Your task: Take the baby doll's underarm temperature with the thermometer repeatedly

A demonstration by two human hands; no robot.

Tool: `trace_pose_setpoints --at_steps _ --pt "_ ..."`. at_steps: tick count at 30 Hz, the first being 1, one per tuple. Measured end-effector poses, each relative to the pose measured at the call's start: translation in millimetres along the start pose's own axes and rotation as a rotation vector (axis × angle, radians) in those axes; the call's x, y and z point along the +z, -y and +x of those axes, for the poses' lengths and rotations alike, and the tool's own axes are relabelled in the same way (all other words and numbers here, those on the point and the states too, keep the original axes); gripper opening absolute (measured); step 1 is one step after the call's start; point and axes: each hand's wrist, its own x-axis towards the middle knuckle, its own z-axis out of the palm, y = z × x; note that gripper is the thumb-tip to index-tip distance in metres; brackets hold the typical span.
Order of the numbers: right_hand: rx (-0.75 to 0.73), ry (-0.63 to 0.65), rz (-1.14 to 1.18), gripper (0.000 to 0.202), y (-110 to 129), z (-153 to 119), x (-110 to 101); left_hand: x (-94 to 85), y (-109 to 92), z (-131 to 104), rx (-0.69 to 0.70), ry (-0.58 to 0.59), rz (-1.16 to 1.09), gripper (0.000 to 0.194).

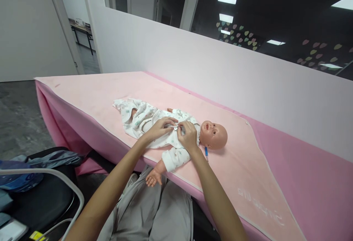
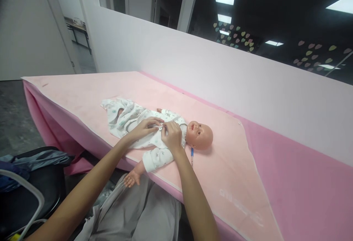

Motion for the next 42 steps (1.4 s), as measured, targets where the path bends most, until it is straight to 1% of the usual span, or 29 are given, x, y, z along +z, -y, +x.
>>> trace_pose_setpoints --at_steps 3,6,8,10,13,16,20,22,25,27,28,30,33,37,42 --pt "0.005 0.003 -0.004 0.012 1.1 0.2 -0.9 0.2 -3.1 0.7 -0.014 -0.001 -0.011 0.019" --pt "0.032 0.011 0.008 0.012 2.6 1.2 -3.2 0.4 -4.5 0.6 -0.023 0.006 -0.099 0.018" --pt "0.04 0.038 0.022 0.014 3.9 2.4 -5.2 0.1 -2.9 -0.3 -0.017 0.013 -0.184 0.017" --pt "0.03 0.082 0.025 0.02 5.2 3.8 -7.0 -0.3 0.2 -1.4 -0.004 0.02 -0.207 0.015" --pt "0.021 0.13 0.01 0.025 6.2 5.5 -8.3 -0.4 4.5 -2.2 0.01 0.009 -0.13 0.014" --pt "0.026 0.149 0.005 0.03 5.7 5.6 -7.9 0.5 5.7 -1.4 0.0 -0.008 -0.073 0.017" --pt "0.042 0.136 0.008 0.029 3.6 3.8 -6.6 -1.2 3.3 -2.4 0.003 0.0 0.004 0.023" --pt "0.042 0.115 -0.017 0.027 3.7 3.4 -5.5 -5.1 2.6 -6.9 0.021 0.011 0.109 0.027" --pt "-0.027 0.096 -0.092 0.03 8.2 4.5 -1.9 -12.9 3.5 -20.1 0.059 -0.001 0.335 0.033" --pt "-0.1 0.122 -0.125 0.033 14.4 5.4 1.8 -17.3 4.6 -31.2 0.073 -0.046 0.43 0.035" --pt "-0.131 0.146 -0.132 0.031 17.8 5.7 3.8 -18.9 4.7 -36.3 0.075 -0.071 0.446 0.035" --pt "-0.157 0.195 -0.134 0.022 23.8 5.7 7.1 -20.8 3.8 -44.4 0.062 -0.118 0.437 0.035" --pt "-0.11 0.22 -0.111 0.01 28.3 5.2 9.1 -21.6 1.3 -49.5 0.029 -0.151 0.382 0.037" --pt "-0.057 0.222 -0.044 0.008 28.8 5.0 7.3 -22.2 0.3 -49.5 0.008 -0.171 0.297 0.034" --pt "0.024 0.17 0.037 0.011 28.3 4.0 6.1 -22.1 -1.1 -49.3 -0.043 -0.178 0.255 0.035"
